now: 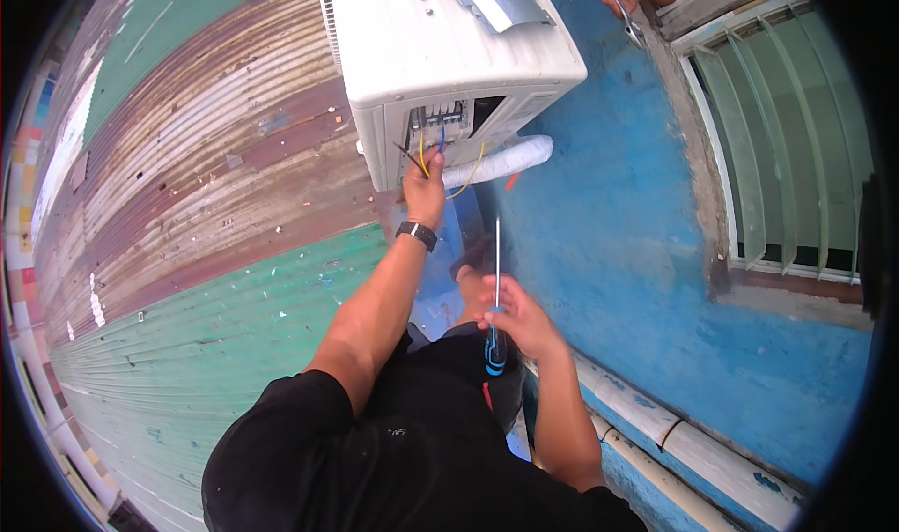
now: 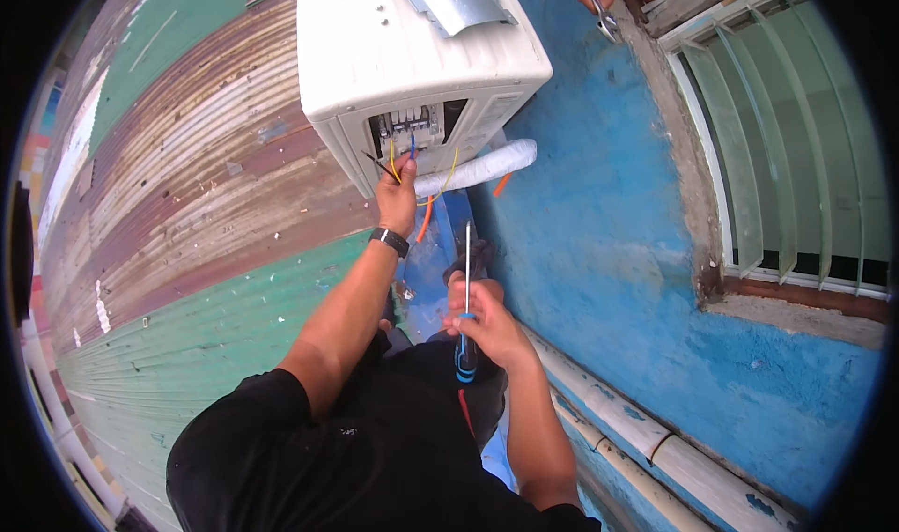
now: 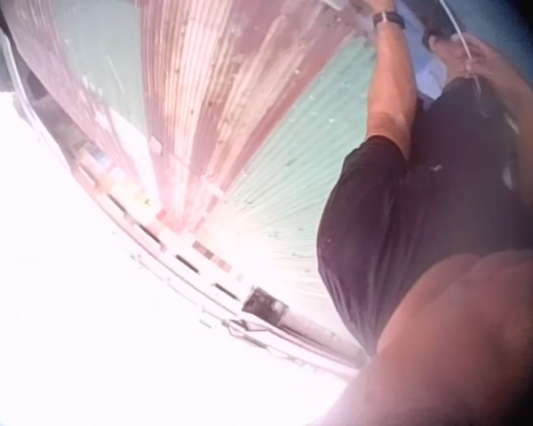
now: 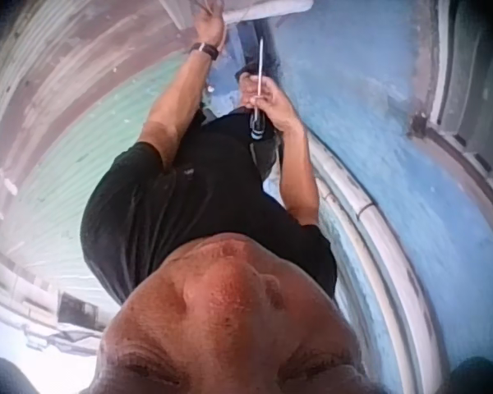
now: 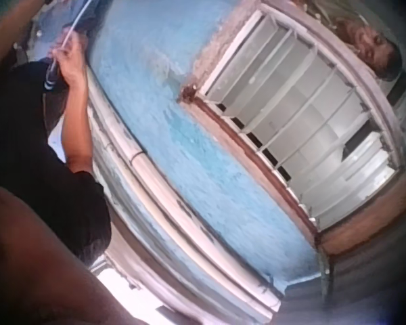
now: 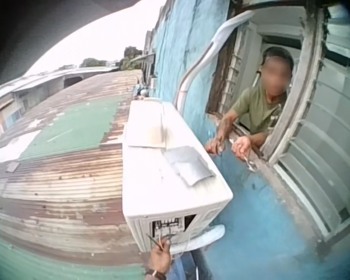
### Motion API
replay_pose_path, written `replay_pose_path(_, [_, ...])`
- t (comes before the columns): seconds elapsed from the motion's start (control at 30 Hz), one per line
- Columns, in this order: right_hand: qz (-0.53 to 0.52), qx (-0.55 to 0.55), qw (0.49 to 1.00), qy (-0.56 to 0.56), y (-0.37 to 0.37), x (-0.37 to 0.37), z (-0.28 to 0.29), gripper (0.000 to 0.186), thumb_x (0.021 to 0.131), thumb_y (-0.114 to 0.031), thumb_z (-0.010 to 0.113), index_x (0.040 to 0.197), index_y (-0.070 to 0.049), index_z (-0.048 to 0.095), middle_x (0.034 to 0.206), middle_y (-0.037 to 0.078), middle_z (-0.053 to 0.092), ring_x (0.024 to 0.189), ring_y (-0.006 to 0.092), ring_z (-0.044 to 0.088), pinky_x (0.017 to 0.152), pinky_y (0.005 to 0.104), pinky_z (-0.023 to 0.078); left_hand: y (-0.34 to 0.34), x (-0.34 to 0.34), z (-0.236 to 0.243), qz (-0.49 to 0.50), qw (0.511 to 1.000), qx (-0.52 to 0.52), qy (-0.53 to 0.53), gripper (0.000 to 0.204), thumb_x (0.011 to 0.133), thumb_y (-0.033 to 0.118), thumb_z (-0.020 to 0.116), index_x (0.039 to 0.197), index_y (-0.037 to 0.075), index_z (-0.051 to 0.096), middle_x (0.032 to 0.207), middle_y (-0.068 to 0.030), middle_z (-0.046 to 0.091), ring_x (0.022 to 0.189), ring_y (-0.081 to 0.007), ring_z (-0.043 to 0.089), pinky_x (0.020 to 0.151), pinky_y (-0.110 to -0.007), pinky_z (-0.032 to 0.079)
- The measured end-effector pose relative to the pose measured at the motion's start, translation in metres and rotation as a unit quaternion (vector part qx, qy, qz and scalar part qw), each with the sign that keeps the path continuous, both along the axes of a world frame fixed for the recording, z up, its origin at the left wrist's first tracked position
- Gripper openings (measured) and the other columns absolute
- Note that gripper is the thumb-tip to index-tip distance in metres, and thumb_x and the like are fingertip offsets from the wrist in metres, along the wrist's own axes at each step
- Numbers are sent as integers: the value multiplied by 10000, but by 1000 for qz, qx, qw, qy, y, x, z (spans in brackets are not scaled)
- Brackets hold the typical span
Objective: The person uses wrenches to loosen nuts on the refrigerant lines of an air conditioning unit and then uses a screwdriver to remove electrical connection covers and wires.
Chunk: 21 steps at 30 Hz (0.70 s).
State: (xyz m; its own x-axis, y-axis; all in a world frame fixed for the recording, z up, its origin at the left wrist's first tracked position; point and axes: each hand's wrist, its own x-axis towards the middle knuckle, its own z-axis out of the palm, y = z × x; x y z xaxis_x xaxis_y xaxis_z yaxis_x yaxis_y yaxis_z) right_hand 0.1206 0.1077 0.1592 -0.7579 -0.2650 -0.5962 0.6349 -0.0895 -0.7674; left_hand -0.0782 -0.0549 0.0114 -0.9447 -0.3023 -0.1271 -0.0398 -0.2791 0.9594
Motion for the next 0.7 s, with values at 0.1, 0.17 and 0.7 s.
replay_pose_path(0.1, [44, 95, 994, -13, 2, 15, 28, 617, 940, -35, 629, 1502, -57, 378, 1251, 136, 559, 921, 246, 693, 837, 386, 586, 0, -1, 2, -6, 1000, 3, -1, 246, 1005, 224, 660, 1171, 48, 704, 1109, -3, 708, 1015, -99, 582, 948, -280, 443])
replay_pose_path(0.17, [63, 143, 987, -25, -4, 8, 44, 669, 955, -66, 613, 1557, -85, 322, 1161, 136, 575, 953, 204, 668, 832, 342, 572, 2, 0, 3, -8, 1000, 5, -6, 250, 1005, 224, 660, 1173, 44, 702, 1106, -1, 708, 1009, -96, 581, 939, -278, 444])
replay_pose_path(0.7, [109, 494, 787, 353, -41, -90, 66, 470, 916, -130, 589, 1369, -42, 500, 1159, 258, 635, 1037, 463, 623, 875, 526, 504, 0, -3, 5, 14, 999, 51, 6, 212, 973, 179, 691, 1127, 36, 724, 1040, -22, 720, 957, -105, 616, 886, -285, 479])
